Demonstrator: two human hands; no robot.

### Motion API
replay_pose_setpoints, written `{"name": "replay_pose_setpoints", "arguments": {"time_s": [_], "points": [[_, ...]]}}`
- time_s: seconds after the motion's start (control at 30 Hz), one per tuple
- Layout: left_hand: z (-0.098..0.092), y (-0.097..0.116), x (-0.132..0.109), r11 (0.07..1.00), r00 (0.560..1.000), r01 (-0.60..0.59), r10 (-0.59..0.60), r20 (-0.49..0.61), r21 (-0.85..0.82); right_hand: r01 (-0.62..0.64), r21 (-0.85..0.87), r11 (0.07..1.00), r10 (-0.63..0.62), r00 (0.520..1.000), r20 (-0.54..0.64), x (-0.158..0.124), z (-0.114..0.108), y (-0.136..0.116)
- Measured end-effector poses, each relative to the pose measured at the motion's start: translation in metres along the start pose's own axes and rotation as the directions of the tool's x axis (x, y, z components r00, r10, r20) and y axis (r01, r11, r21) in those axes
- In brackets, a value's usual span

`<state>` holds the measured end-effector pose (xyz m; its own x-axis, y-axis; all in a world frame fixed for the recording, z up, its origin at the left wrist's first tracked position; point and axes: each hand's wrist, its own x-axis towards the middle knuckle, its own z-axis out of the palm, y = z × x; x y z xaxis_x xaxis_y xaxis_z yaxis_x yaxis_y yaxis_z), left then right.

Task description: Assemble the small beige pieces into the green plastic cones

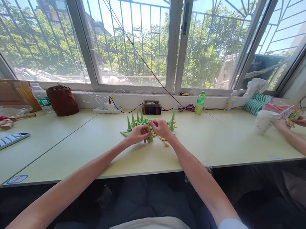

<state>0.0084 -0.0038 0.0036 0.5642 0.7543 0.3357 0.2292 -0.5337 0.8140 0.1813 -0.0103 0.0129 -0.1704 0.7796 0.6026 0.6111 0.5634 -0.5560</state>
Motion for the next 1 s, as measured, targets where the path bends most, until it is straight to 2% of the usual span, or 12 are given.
{"name": "replay_pose_setpoints", "arguments": {"time_s": [0.23, 0.4, 0.53, 0.6, 0.67, 0.73, 0.83, 0.9, 1.0], "points": [[-0.001, -0.007, 0.003, 0.997, 1.000, 0.019, -0.020, -0.011, -0.070, 0.045, 0.059, 0.997, -0.047, 0.999, 0.026, -0.003, -0.001, -0.006], [-0.002, -0.008, 0.003, 0.996, 1.000, 0.019, -0.020, -0.009, -0.092, 0.076, 0.026, 0.997, -0.077, 0.996, 0.037, -0.003, 0.001, -0.005], [-0.004, -0.006, 0.004, 0.997, 0.996, 0.005, -0.011, -0.088, -0.073, 0.083, -0.017, 0.996, -0.082, 0.996, 0.019, -0.002, 0.002, -0.002], [-0.005, -0.005, 0.005, 0.999, 0.983, -0.011, 0.004, -0.183, -0.033, 0.062, -0.032, 0.998, -0.063, 0.997, -0.036, -0.001, -0.001, -0.002], [-0.008, -0.003, 0.006, 0.999, 0.956, -0.020, 0.033, -0.292, 0.048, 0.028, -0.031, 0.999, -0.033, 0.987, -0.156, 0.000, -0.005, -0.003], [-0.010, -0.002, 0.007, 0.987, 0.925, -0.017, 0.075, -0.372, 0.158, -0.006, -0.014, 1.000, 0.002, 0.953, -0.304, 0.000, -0.011, -0.003], [-0.012, -0.001, 0.007, 0.950, 0.896, -0.015, 0.152, -0.418, 0.312, -0.032, -0.034, 0.999, 0.013, 0.883, -0.469, 0.002, -0.020, 0.000], [-0.012, -0.002, 0.006, 0.927, 0.893, -0.017, 0.183, -0.412, 0.375, -0.039, -0.070, 0.997, -0.001, 0.870, -0.492, 0.003, -0.022, 0.005], [-0.013, -0.004, 0.006, 0.901, 0.912, -0.019, 0.192, -0.361, 0.433, -0.034, -0.089, 0.995, -0.009, 0.895, -0.446, 0.004, -0.021, 0.013]]}}
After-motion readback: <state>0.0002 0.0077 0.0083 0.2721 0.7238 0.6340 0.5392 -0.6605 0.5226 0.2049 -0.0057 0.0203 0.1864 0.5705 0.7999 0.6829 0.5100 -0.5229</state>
